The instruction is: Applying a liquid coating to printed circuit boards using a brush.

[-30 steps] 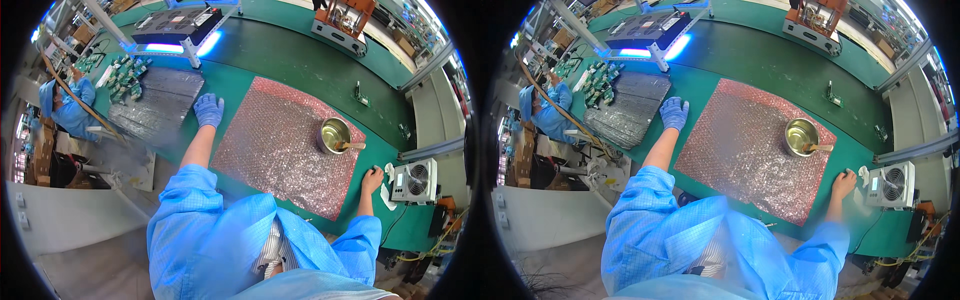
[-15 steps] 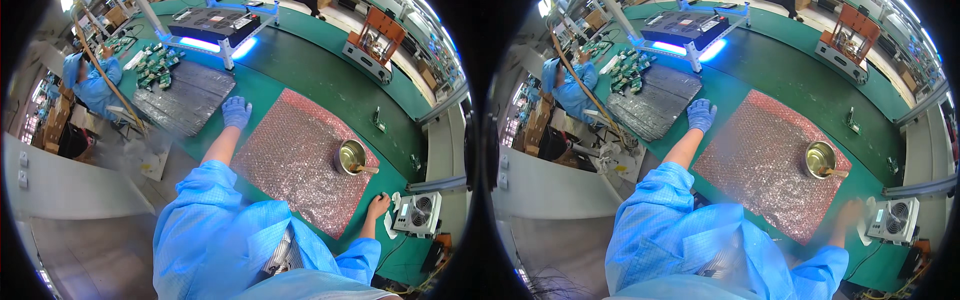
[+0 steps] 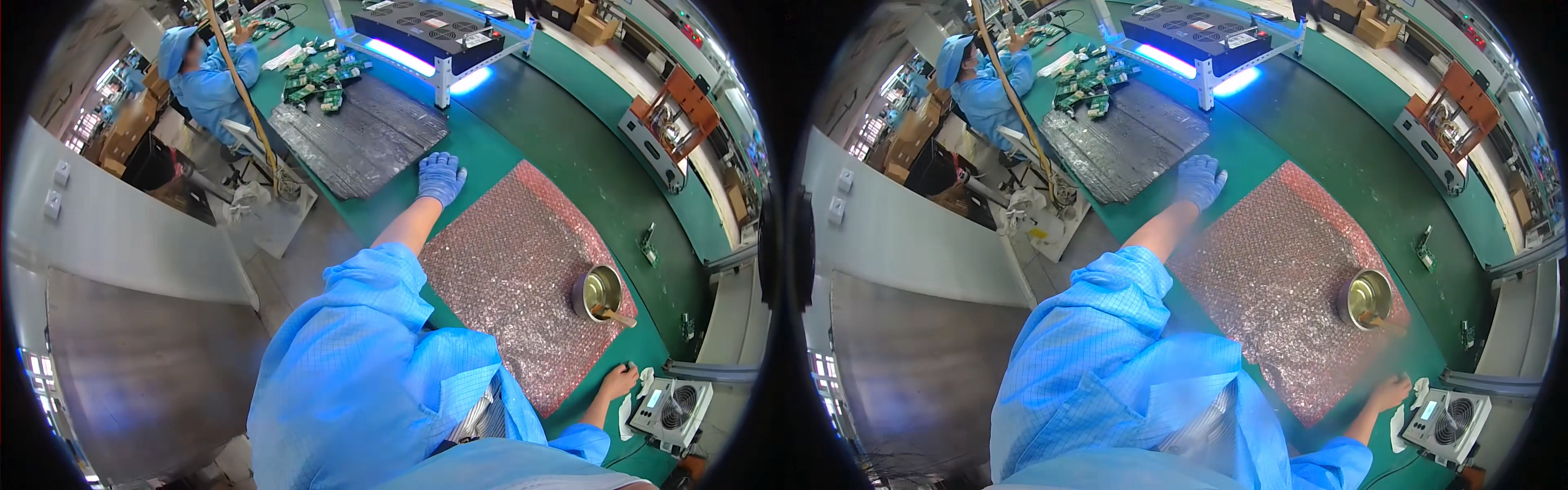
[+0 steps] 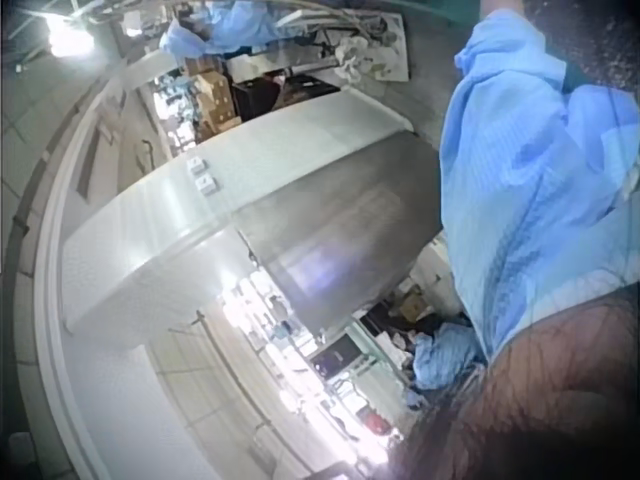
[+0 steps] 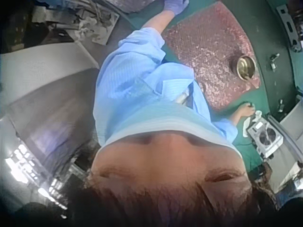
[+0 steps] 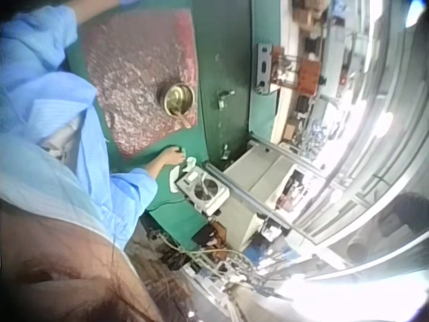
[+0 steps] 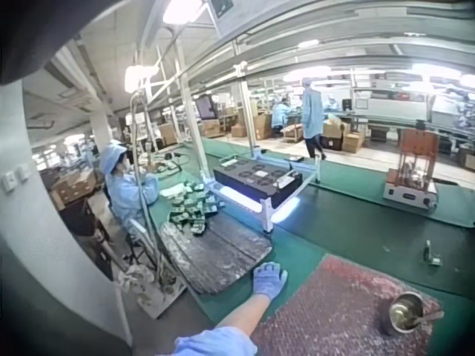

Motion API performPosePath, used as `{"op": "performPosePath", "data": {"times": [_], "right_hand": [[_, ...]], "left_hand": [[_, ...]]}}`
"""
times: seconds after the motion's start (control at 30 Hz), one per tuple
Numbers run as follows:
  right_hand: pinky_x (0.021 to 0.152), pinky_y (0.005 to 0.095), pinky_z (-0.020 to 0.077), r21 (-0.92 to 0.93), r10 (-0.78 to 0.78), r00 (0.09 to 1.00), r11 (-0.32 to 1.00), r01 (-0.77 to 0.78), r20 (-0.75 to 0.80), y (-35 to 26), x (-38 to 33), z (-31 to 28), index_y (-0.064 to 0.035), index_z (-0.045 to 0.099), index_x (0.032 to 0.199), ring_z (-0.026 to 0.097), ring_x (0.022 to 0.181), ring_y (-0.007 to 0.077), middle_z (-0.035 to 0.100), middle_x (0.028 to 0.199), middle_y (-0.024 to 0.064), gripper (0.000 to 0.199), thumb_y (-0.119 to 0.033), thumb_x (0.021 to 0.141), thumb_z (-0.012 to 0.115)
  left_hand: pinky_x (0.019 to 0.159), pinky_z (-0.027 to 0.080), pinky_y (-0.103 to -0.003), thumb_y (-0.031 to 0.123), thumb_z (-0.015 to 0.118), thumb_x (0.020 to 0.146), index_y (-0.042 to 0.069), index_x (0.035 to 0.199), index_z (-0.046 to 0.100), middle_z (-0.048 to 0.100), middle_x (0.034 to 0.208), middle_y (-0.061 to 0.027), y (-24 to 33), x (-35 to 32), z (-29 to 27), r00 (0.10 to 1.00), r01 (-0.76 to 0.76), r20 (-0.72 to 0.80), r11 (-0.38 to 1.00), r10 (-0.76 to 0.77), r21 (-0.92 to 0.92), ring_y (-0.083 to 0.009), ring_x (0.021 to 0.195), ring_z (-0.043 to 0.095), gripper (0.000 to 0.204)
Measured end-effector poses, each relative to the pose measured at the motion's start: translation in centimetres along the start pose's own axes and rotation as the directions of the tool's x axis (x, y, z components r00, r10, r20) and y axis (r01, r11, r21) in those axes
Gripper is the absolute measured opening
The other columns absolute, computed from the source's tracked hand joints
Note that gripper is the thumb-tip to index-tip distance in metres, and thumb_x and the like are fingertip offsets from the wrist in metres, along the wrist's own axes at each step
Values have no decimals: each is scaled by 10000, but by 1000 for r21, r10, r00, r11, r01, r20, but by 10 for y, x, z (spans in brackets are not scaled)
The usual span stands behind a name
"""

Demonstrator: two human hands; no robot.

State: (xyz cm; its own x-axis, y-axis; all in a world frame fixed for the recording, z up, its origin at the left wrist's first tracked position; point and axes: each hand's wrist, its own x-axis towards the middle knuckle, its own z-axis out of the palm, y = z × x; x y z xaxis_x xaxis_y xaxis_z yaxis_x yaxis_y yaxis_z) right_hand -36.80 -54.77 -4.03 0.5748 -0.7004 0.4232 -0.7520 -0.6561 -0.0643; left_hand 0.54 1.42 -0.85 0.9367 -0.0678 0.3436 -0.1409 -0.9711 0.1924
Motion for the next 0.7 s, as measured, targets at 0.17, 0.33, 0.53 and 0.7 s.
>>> {"op": "performPosePath", "data": {"times": [0.17, 0.33, 0.53, 0.7], "right_hand": [[801, 450, 445, -13, 15, 1000, 1000, -15, 17, -4, 0, -3, -76, 563, 1078, 537, 974, 329, 555, 1099, 106, 306, -196, 811, 473], [770, 452, 452, -43, 14, 1000, 999, -14, 2, -11, -1, -9, -66, 556, 1064, 544, 946, 334, 552, 1062, 112, 280, -185, 819, 493], [764, 460, 450, -25, -17, 1000, 1000, 16, -21, -9, -2, -8, -54, 553, 1048, 540, 938, 340, 546, 1058, 126, 273, -180, 815, 487], [776, 449, 450, 17, 18, 1000, 1000, -18, -9, -16, -3, -15, -51, 563, 1040, 532, 945, 342, 545, 1064, 138, 283, -177, 805, 470]], "left_hand": [[936, 338, -413, 401, 475, 859, 106, 1069, 553, 528, 1127, -74, 4, -2, -8, 1000, 2, -31, 998, 0, 60, -240, 1125, 456, 370], [955, 313, -442, 411, 479, 848, 103, 1099, 548, 514, 1164, -92, 3, -2, -8, 1000, 11, 17, 999, -12, 33, -267, 1149, 438, 404], [972, 288, -469, 418, 476, 841, 102, 1130, 544, 505, 1192, -105, 1, 0, 1, 1000, 12, 16, 1000, -12, 15, -285, 1162, 427, 434], [967, 291, -466, 415, 476, 840, 106, 1126, 545, 511, 1177, -102, 2, -2, -2, 1000, 14, -20, 999, -13, 32, -283, 1156, 430, 426]]}}
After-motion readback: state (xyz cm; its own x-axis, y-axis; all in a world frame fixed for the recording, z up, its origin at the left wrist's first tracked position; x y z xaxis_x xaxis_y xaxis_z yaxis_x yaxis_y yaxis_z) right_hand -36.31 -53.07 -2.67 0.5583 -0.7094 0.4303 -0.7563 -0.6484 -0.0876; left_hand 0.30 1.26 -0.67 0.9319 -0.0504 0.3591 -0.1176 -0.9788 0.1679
